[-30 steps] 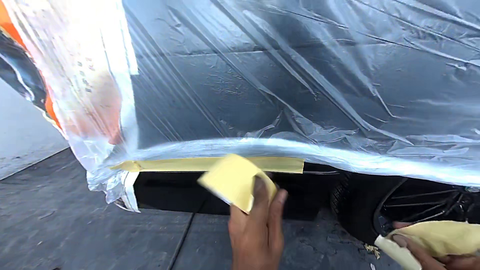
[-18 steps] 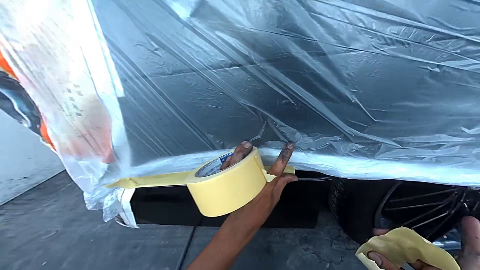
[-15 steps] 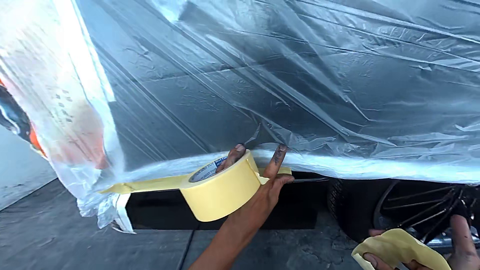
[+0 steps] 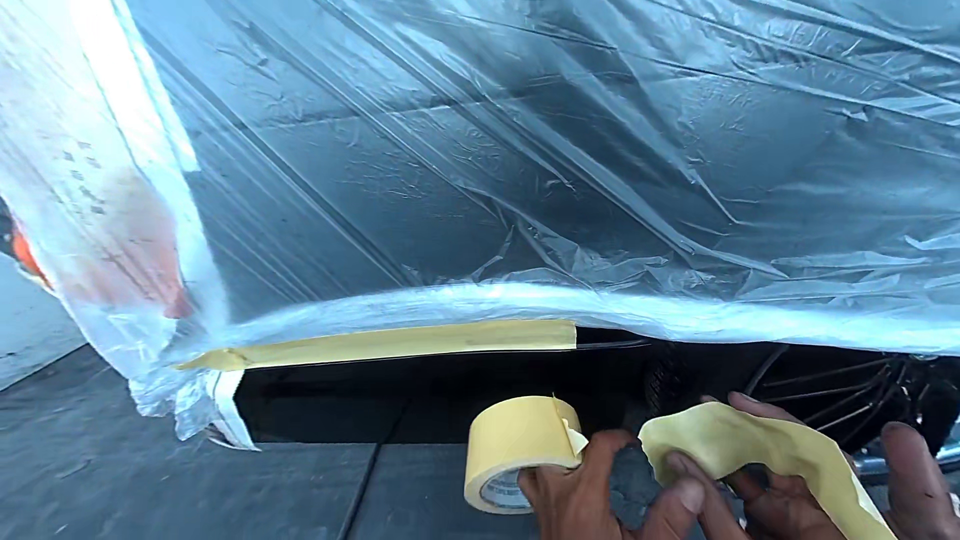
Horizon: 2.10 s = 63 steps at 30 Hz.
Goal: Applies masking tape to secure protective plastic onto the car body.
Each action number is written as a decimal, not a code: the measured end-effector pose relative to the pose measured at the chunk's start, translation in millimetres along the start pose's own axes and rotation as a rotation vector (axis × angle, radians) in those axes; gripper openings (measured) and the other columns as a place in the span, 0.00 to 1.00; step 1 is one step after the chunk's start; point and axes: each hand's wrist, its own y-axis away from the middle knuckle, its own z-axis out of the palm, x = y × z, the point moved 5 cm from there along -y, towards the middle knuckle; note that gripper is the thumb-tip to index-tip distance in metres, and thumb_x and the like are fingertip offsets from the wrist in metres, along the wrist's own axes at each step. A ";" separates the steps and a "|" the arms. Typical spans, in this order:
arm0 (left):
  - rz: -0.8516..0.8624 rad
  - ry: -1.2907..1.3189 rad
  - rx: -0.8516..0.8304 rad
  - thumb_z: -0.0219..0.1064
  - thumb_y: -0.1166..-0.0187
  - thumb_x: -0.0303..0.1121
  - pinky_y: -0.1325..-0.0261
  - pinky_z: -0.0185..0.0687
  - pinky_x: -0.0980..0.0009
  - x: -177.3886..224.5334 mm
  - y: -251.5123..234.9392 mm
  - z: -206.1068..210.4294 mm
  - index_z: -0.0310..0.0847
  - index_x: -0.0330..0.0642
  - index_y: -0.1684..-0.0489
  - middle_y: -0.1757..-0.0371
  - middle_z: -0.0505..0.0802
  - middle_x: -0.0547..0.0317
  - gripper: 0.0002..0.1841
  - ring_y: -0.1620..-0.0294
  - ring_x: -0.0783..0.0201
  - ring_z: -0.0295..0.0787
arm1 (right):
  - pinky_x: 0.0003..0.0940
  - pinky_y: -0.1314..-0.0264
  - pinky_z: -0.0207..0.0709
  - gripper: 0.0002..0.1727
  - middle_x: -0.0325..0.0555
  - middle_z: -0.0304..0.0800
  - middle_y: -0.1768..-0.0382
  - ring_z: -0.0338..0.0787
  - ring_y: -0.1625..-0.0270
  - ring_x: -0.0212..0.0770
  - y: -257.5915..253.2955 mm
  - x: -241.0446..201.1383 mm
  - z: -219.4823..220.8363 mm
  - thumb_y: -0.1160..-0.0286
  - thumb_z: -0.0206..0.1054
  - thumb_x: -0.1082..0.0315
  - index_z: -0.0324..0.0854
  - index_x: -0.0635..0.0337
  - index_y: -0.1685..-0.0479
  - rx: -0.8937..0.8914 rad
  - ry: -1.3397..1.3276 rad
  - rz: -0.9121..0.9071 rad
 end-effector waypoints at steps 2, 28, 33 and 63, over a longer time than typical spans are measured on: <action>-0.034 0.075 -0.012 0.68 0.21 0.52 0.37 0.59 0.40 -2.6 0.6 1.0 0.90 0.49 0.59 0.58 0.93 0.57 0.17 0.43 0.56 0.84 | 0.40 0.37 0.93 0.62 0.32 0.84 0.29 0.90 0.31 0.44 3.7 0.9 5.6 0.42 0.84 0.80 0.46 0.33 0.09 -0.010 -0.056 0.030; 0.444 -0.603 0.550 0.68 0.22 0.57 0.39 0.57 0.37 -27.5 -82.8 -48.0 0.88 0.56 0.68 0.70 0.92 0.61 0.17 0.52 0.55 0.89 | 0.20 0.58 0.88 0.12 0.30 0.92 0.61 0.91 0.60 0.24 -73.6 51.3 19.2 0.34 0.82 0.60 0.87 0.52 0.58 -0.047 0.403 -0.054; 0.446 -0.634 0.542 0.68 0.22 0.57 0.41 0.59 0.37 -29.0 -85.1 -44.8 0.89 0.56 0.67 0.72 0.92 0.61 0.17 0.54 0.53 0.90 | 0.18 0.60 0.87 0.12 0.31 0.91 0.61 0.91 0.62 0.23 -73.1 58.2 20.1 0.34 0.81 0.60 0.87 0.53 0.58 -0.055 0.433 -0.049; 0.461 -0.563 0.645 0.74 0.36 0.69 0.32 0.69 0.37 -26.0 -99.7 -52.1 0.83 0.48 0.48 0.45 0.88 0.32 0.34 0.36 0.36 0.83 | 0.20 0.69 0.81 0.16 0.23 0.90 0.69 0.87 0.69 0.19 -89.6 55.1 9.9 0.25 0.72 0.50 0.80 0.46 0.48 -0.160 0.606 0.014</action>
